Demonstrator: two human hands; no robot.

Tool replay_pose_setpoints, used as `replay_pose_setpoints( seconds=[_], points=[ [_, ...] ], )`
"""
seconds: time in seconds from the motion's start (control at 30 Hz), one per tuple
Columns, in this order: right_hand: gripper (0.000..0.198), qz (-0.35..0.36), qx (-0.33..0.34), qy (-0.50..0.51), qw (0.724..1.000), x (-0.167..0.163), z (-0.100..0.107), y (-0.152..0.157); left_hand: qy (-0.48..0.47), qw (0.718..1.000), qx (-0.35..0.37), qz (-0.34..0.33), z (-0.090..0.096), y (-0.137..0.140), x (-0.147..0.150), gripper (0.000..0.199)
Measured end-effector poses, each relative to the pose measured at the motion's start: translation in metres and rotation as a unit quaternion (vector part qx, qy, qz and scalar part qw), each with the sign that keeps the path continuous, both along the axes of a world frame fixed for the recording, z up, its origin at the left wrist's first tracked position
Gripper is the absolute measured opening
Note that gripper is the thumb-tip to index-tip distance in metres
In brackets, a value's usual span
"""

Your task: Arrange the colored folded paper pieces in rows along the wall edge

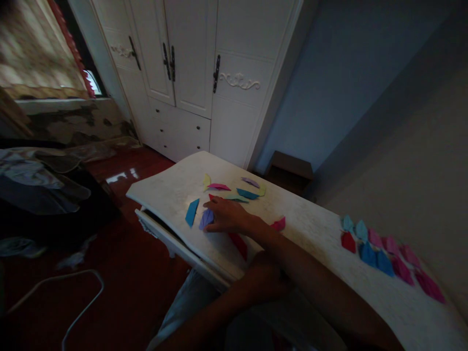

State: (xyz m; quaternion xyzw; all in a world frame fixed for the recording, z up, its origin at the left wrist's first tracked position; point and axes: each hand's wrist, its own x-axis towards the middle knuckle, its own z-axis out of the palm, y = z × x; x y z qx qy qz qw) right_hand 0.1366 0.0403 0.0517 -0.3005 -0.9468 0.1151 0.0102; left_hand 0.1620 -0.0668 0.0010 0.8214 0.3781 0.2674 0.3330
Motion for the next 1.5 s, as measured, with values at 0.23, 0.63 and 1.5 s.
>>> replay_pose_setpoints(
  seconds=[0.23, 0.63, 1.5],
  points=[
    [0.064, -0.004, -0.074, 0.096, 0.993, 0.009, -0.009, 0.007, 0.015, 1.000, 0.024, -0.003, -0.006, 0.001, 0.003, 0.028],
    [0.046, -0.001, -0.051, 0.103, 0.993, 0.011, -0.008, 0.005, 0.041, 0.999, 0.026, -0.003, -0.004, 0.000, 0.002, 0.030],
    [0.036, -0.272, -0.157, 0.444, 0.839, 0.179, 0.013, -0.016, -0.101, 0.994, -0.020, 0.028, 0.001, 0.002, 0.001, 0.022]
  ],
)
